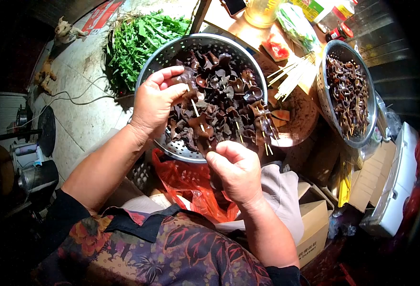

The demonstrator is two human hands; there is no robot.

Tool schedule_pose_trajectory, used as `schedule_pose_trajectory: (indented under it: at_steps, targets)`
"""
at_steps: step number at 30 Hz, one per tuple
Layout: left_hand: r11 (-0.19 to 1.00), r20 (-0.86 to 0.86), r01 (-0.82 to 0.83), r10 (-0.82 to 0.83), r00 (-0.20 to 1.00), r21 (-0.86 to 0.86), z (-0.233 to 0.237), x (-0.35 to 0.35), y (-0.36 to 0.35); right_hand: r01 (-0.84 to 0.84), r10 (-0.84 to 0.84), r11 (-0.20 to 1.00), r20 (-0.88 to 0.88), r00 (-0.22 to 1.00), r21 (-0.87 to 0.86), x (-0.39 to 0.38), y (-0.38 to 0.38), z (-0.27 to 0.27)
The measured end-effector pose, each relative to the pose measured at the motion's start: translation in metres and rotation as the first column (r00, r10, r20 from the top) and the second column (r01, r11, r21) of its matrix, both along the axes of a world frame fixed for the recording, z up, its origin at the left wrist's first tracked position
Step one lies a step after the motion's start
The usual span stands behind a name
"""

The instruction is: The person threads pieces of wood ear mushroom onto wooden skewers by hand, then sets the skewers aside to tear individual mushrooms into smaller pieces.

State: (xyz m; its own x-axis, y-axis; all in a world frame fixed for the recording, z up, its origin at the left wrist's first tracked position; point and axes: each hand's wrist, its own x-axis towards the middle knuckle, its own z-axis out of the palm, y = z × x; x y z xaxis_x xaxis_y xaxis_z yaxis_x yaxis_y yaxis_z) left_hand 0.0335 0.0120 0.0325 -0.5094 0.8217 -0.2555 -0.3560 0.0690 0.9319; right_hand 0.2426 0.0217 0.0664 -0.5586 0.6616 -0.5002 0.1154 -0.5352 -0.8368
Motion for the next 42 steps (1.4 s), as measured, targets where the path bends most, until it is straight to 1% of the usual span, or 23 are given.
schedule_pose_trajectory:
  at_steps: [1, 2, 4, 8, 9, 10, 11, 15, 16, 18, 20, 24, 26, 27, 29, 30, 32, 33, 35, 39, 40, 41, 42]
  targets:
    - [1.0, 0.138, -0.004, 0.008, 0.99, -0.027, 0.008, 0.001, -0.001, 0.013, -0.013, 1.0, -0.004, 1.0, -0.007, 0.0, 0.0, 0.0]
    - [1.0, 0.137, -0.005, 0.009, 0.99, -0.027, 0.008, -0.001, -0.001, 0.011, -0.011, 1.0, -0.004, 1.0, -0.007, 0.0, 0.0, 0.001]
    - [0.993, 0.304, 0.041, -0.005, 0.953, -0.112, 0.006, -0.006, -0.001, -0.015, 0.015, 1.0, 0.001, 1.0, 0.019, 0.001, 0.0, 0.002]
    - [0.981, 0.342, 0.094, -0.031, 0.939, -0.169, 0.014, -0.001, -0.006, -0.025, 0.025, 0.999, 0.008, 1.0, 0.02, 0.001, 0.001, 0.0]
    - [0.98, 0.383, 0.162, -0.108, 0.918, -0.112, 0.01, 0.0, -0.007, -0.015, 0.015, 1.0, -0.006, 1.0, 0.01, 0.0, 0.002, 0.0]
    - [0.98, 0.438, 0.18, -0.125, 0.89, -0.086, 0.007, 0.003, -0.008, -0.004, 0.004, 1.0, -0.02, 1.0, 0.001, -0.001, 0.003, 0.0]
    - [0.98, 0.424, 0.173, -0.115, 0.898, -0.101, 0.005, 0.003, -0.008, 0.008, -0.01, 0.998, -0.035, 0.999, -0.061, -0.002, 0.004, 0.004]
    - [0.984, 0.426, 0.153, -0.099, 0.899, -0.093, 0.003, -0.005, -0.004, 0.004, -0.005, 1.0, -0.018, 1.0, -0.031, -0.001, 0.004, 0.002]
    - [0.991, 0.441, 0.107, -0.061, 0.895, -0.08, 0.008, -0.005, -0.004, -0.004, 0.004, 1.0, 0.005, 1.0, -0.01, 0.0, 0.003, 0.0]
    - [0.994, 0.388, 0.051, -0.01, 0.922, -0.095, 0.006, -0.01, -0.003, -0.015, 0.014, 1.0, 0.028, 1.0, 0.009, 0.0, 0.002, -0.001]
    - [0.995, 0.365, 0.014, 0.024, 0.931, -0.101, 0.004, -0.012, -0.001, 0.012, -0.012, 0.997, -0.005, 1.0, -0.072, 0.0, 0.001, 0.003]
    - [0.993, 0.276, -0.065, 0.09, 0.957, -0.098, 0.004, -0.012, 0.001, 0.018, -0.017, 0.996, 0.009, 1.0, -0.087, -0.001, 0.001, 0.004]
    - [0.99, 0.154, -0.097, 0.112, 0.982, -0.1, 0.005, -0.01, 0.001, -0.002, 0.002, 1.0, 0.025, 1.0, 0.002, 0.0, 0.0, -0.002]
    - [0.99, 0.155, -0.096, 0.111, 0.982, -0.1, 0.005, -0.01, 0.001, -0.001, 0.001, 1.0, 0.026, 1.0, 0.001, 0.001, 0.0, -0.002]
    - [0.995, -0.08, -0.089, 0.085, 0.993, -0.039, 0.005, -0.009, 0.0, -0.007, 0.007, 0.999, 0.018, 1.0, -0.032, 0.001, 0.001, 0.001]
    - [0.995, -0.079, -0.088, 0.085, 0.993, -0.04, 0.004, -0.009, 0.0, -0.007, 0.007, 0.999, 0.018, 1.0, -0.033, 0.001, 0.001, 0.001]
    - [0.999, -0.226, -0.043, 0.045, 0.973, 0.014, 0.0, -0.009, 0.0, -0.026, 0.027, 0.999, 0.038, 0.999, -0.03, 0.001, 0.002, 0.001]
    - [0.999, -0.226, -0.043, 0.045, 0.973, 0.014, -0.003, -0.008, -0.001, -0.026, 0.027, 0.999, 0.039, 0.999, -0.03, 0.0, 0.002, 0.001]
    - [0.999, -0.308, -0.008, 0.018, 0.951, 0.033, -0.006, -0.005, -0.002, -0.025, 0.026, 0.999, 0.016, 1.0, -0.046, 0.0, 0.003, 0.002]
    - [1.0, -0.317, -0.021, 0.021, 0.948, 0.003, 0.002, -0.003, -0.002, -0.026, 0.028, 0.998, 0.017, 0.999, -0.058, 0.001, 0.004, 0.001]
    - [0.999, -0.118, -0.034, 0.032, 0.993, -0.013, 0.006, -0.003, -0.002, -0.025, 0.026, 0.999, 0.015, 1.0, -0.042, 0.001, 0.005, 0.001]
    - [0.999, 0.087, -0.045, 0.047, 0.995, -0.031, 0.008, -0.004, -0.002, -0.024, 0.025, 0.999, 0.012, 1.0, -0.027, 0.0, 0.005, 0.001]
    - [0.998, 0.086, -0.047, 0.049, 0.995, -0.032, 0.008, -0.007, -0.002, -0.026, 0.027, 0.999, 0.011, 1.0, -0.028, 0.001, 0.005, 0.001]
